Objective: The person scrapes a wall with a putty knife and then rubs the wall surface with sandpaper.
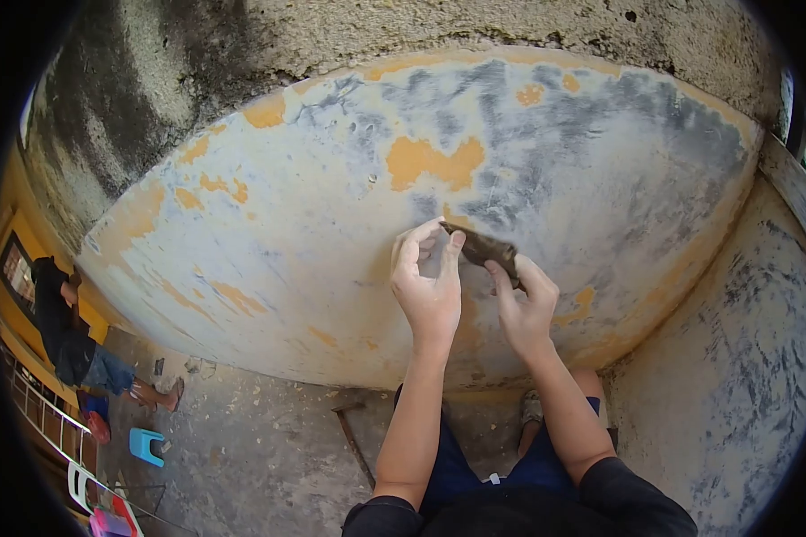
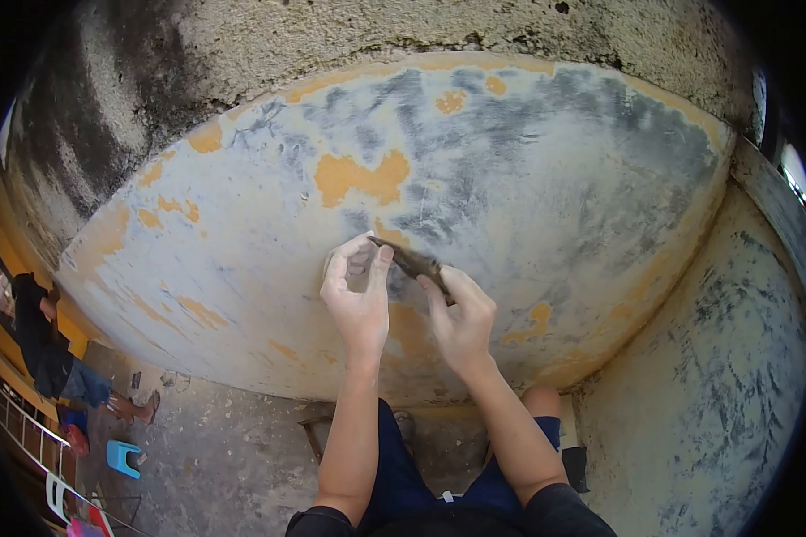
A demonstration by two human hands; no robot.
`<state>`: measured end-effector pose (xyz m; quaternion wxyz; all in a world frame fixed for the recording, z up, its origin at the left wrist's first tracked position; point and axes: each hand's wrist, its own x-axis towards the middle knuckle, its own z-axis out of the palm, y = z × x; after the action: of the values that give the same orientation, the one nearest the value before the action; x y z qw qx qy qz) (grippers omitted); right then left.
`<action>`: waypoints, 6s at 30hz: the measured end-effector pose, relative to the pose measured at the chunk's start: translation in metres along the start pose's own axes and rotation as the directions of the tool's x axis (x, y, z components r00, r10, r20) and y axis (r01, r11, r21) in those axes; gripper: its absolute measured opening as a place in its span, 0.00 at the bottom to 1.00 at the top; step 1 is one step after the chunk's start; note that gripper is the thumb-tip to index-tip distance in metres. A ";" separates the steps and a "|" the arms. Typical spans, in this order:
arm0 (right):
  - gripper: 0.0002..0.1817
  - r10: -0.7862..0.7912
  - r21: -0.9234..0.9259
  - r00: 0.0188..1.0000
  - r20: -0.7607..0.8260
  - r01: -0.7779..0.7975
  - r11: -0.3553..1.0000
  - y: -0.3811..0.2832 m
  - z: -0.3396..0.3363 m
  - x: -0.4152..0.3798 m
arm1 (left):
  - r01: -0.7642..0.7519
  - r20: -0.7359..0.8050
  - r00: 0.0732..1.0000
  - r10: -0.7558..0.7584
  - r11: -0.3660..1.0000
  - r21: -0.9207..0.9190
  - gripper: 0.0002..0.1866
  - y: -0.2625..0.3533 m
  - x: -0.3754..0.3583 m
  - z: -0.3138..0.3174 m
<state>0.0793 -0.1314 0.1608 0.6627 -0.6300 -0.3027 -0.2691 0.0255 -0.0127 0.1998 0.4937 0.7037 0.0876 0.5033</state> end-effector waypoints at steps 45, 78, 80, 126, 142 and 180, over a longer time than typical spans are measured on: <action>0.25 -0.524 -0.726 0.831 -0.184 0.245 0.643 0.060 -0.036 0.039 | -0.666 -0.239 0.519 0.821 0.564 0.489 0.11 -0.014 0.103 0.028; 0.43 -0.630 -0.743 0.702 0.333 0.607 0.283 -0.019 -0.034 0.175 | -0.593 -0.262 0.587 0.766 0.627 0.505 0.10 -0.042 0.072 0.031; 0.44 -0.636 -0.756 0.697 0.332 0.599 0.262 -0.018 -0.035 0.174 | -0.595 -0.241 0.561 0.792 0.588 0.549 0.08 -0.015 0.097 0.031; 0.41 -0.680 -0.748 0.668 0.303 0.609 0.265 -0.019 -0.034 0.172 | -0.575 -0.324 0.637 0.699 0.712 0.403 0.08 -0.035 0.055 0.050; 0.41 -0.674 -0.745 0.675 0.300 0.607 0.277 -0.017 -0.035 0.172 | -0.600 -0.230 0.627 0.745 0.649 0.467 0.10 -0.001 0.082 0.050; 0.42 -0.675 -0.741 0.674 0.301 0.610 0.279 -0.016 -0.034 0.171 | -0.661 -0.217 0.571 0.792 0.600 0.451 0.08 -0.003 0.087 0.051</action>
<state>0.1848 -0.1621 0.2977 0.1514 -0.6672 -0.3512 -0.6392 0.1080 0.0115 0.2514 0.0886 0.6279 -0.0359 0.7724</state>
